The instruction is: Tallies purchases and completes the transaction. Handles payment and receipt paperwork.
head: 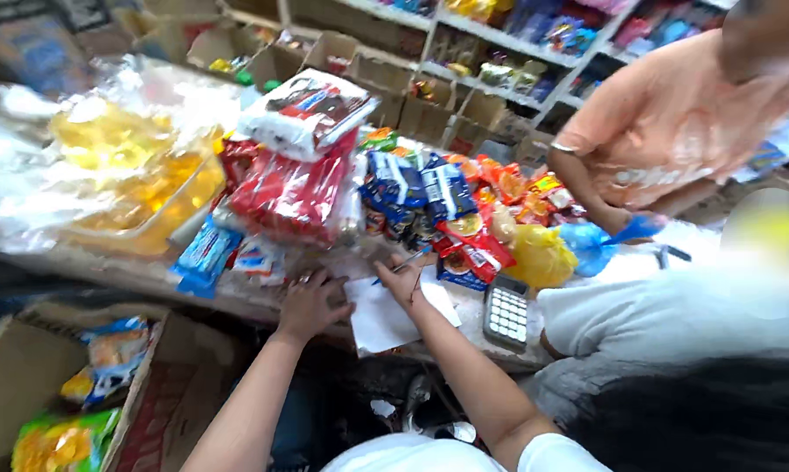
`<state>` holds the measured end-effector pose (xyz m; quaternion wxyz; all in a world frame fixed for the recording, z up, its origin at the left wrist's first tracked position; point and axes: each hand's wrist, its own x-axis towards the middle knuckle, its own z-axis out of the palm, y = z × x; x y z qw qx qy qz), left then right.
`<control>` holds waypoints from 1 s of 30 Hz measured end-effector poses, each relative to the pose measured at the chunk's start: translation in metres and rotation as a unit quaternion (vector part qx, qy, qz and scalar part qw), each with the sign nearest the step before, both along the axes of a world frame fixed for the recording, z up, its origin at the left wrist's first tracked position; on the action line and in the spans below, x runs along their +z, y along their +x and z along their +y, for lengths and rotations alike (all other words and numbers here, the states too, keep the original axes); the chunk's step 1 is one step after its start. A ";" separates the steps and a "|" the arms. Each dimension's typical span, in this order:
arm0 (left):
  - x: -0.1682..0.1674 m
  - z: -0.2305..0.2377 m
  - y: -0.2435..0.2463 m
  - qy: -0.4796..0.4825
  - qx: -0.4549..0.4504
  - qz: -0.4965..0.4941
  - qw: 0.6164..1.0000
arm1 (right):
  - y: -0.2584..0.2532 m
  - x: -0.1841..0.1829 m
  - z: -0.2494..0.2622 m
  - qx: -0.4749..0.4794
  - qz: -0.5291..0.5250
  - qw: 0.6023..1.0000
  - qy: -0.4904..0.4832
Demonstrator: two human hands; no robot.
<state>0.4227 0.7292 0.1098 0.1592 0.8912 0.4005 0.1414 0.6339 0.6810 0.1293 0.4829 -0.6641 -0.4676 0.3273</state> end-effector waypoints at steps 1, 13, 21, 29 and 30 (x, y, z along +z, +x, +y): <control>0.002 0.000 0.001 0.003 0.001 -0.007 1.000 | 0.003 0.001 -0.002 0.002 0.009 1.000 0.003; 0.002 -0.003 -0.001 0.010 0.002 -0.048 0.999 | -0.001 0.002 -0.014 0.036 0.059 0.993 0.101; 0.005 -0.004 0.000 0.028 -0.007 -0.042 0.999 | -0.011 0.008 0.001 0.054 0.033 0.996 0.067; -0.037 -0.012 -0.004 0.271 0.035 -0.159 0.949 | -0.011 -0.019 0.004 0.048 -0.078 0.994 0.063; -0.038 -0.012 -0.004 0.270 0.031 -0.160 0.949 | -0.010 -0.020 0.004 0.049 -0.069 0.995 0.060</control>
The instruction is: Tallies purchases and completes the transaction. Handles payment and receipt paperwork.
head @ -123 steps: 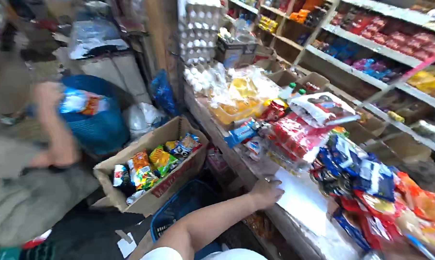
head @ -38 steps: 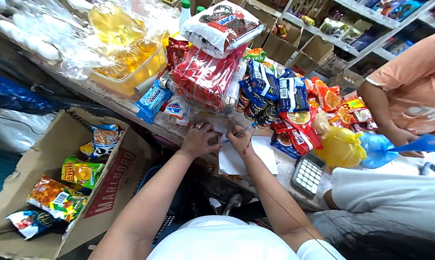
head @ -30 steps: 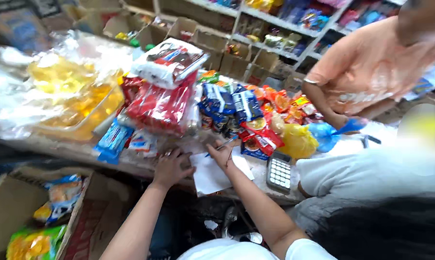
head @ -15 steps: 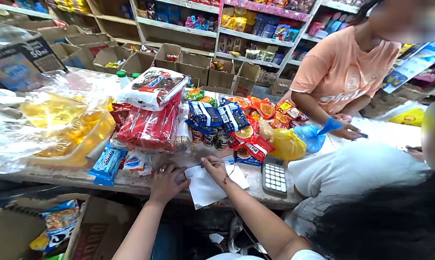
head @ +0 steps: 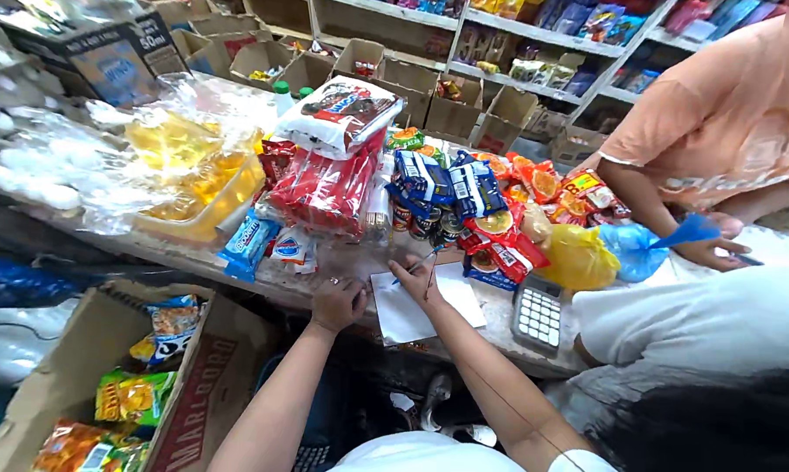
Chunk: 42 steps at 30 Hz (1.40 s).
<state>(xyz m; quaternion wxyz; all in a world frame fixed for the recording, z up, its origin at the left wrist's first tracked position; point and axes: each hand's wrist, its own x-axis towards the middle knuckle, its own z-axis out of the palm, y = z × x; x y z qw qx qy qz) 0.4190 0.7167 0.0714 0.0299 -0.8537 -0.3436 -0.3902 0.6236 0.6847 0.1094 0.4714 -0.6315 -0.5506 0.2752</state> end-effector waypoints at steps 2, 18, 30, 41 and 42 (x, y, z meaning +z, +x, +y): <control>0.000 -0.001 -0.001 -0.005 -0.012 0.007 1.000 | 0.002 0.004 0.000 0.012 0.012 0.999 -0.027; -0.002 0.001 -0.010 -0.012 -0.087 0.062 0.994 | 0.001 0.004 -0.001 -0.011 0.005 0.999 -0.034; -0.008 0.003 -0.008 0.010 -0.079 0.046 0.996 | 0.000 -0.004 -0.003 -0.015 0.010 1.000 0.000; -0.009 0.000 -0.008 0.002 -0.067 0.054 0.996 | -0.001 0.002 -0.008 0.000 -0.005 1.000 -0.012; -0.010 0.001 -0.008 0.005 -0.067 0.054 0.996 | 0.000 0.000 -0.006 0.002 -0.011 1.000 -0.010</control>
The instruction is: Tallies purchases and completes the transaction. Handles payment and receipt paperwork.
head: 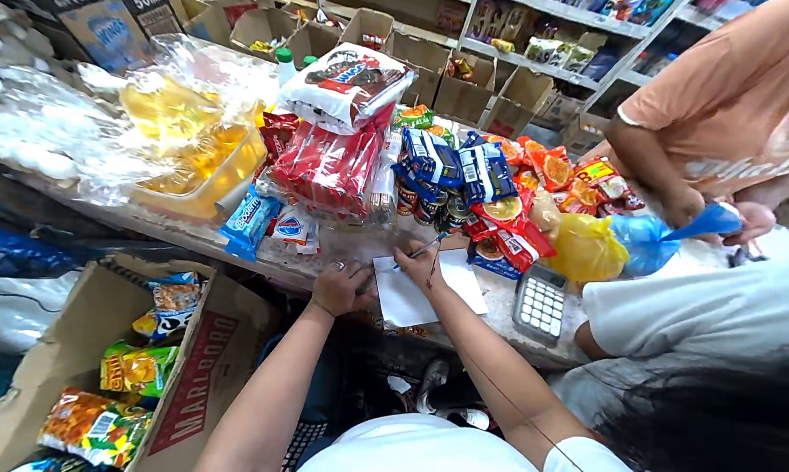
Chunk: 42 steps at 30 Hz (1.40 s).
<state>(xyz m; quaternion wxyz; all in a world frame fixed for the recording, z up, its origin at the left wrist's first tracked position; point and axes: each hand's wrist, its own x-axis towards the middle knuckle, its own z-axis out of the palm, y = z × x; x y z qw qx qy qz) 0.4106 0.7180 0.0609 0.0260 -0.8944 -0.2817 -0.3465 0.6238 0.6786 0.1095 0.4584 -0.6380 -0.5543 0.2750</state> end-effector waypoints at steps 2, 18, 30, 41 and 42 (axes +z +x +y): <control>-0.003 0.002 0.001 0.012 0.001 -0.004 1.000 | 0.004 -0.005 0.007 0.004 -0.018 1.000 0.006; -0.003 0.003 0.004 0.048 0.012 -0.025 0.998 | 0.005 -0.005 0.010 0.007 -0.049 0.999 0.007; -0.004 0.004 0.003 0.050 0.011 -0.017 0.999 | 0.003 -0.002 0.011 -0.005 -0.040 0.999 -0.009; -0.006 0.005 0.004 0.058 0.012 -0.017 0.998 | 0.003 -0.007 0.008 -0.002 -0.060 0.998 0.032; -0.006 0.005 0.004 0.057 0.012 -0.018 0.998 | 0.003 -0.007 0.007 0.001 -0.061 0.998 0.028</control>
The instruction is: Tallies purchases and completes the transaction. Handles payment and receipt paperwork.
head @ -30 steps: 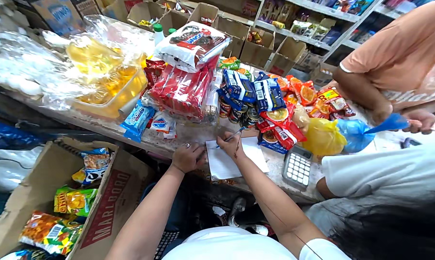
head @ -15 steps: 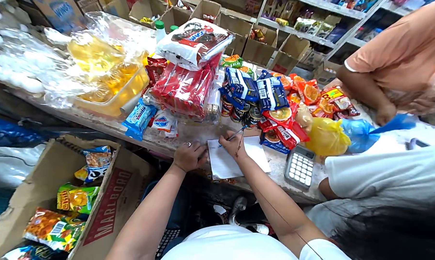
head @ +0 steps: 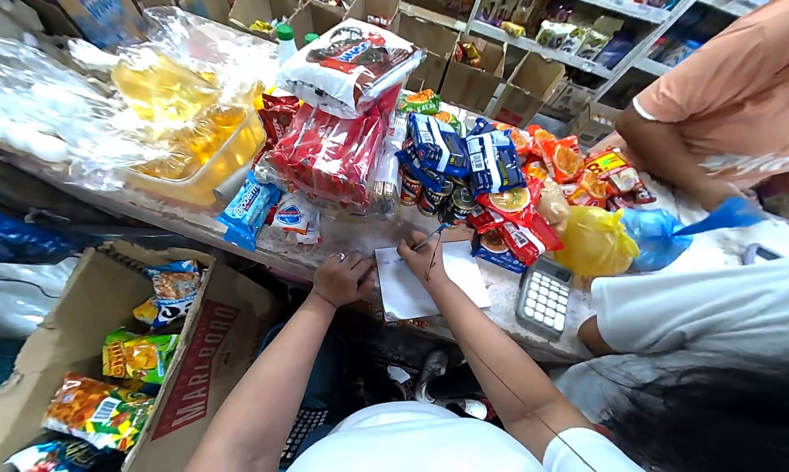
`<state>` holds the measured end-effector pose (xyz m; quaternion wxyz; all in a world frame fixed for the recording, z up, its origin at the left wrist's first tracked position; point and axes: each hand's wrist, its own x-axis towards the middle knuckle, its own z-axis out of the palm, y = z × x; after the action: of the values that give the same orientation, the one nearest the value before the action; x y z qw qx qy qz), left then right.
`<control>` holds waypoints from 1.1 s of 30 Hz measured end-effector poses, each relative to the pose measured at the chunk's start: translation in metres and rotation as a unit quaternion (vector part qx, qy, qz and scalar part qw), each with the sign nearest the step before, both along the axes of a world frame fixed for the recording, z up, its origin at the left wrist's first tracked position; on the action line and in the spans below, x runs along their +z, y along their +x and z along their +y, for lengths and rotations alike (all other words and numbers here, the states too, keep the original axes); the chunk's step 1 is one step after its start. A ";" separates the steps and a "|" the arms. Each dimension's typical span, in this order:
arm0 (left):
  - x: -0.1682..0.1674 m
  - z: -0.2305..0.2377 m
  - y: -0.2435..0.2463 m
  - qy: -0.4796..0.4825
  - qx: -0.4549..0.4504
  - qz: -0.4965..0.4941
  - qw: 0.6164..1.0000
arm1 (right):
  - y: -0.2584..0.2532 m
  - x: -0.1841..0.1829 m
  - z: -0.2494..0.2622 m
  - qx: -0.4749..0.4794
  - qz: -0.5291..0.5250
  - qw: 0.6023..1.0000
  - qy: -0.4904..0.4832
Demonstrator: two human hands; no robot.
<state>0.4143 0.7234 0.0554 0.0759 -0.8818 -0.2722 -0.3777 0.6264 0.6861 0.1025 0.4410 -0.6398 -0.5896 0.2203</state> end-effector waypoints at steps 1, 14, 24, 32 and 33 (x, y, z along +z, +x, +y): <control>0.000 0.000 0.000 -0.001 -0.001 0.001 1.000 | 0.000 0.001 0.000 0.002 0.008 1.000 -0.009; 0.004 -0.004 0.002 -0.019 0.015 0.001 1.000 | 0.010 0.003 0.023 -0.008 0.087 0.996 -0.016; 0.003 -0.004 0.001 -0.024 0.009 0.007 1.000 | 0.010 0.007 0.019 0.006 0.009 0.999 -0.041; 0.001 -0.003 0.001 -0.007 0.009 -0.004 1.000 | 0.010 0.003 0.021 -0.008 0.032 0.999 -0.027; 0.001 -0.003 0.001 -0.007 0.008 -0.005 1.000 | 0.011 0.003 0.021 0.000 0.019 1.000 -0.025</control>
<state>0.4156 0.7205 0.0565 0.0714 -0.8782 -0.2821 -0.3795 0.6370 0.7066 0.1055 0.4362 -0.6459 -0.5757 0.2471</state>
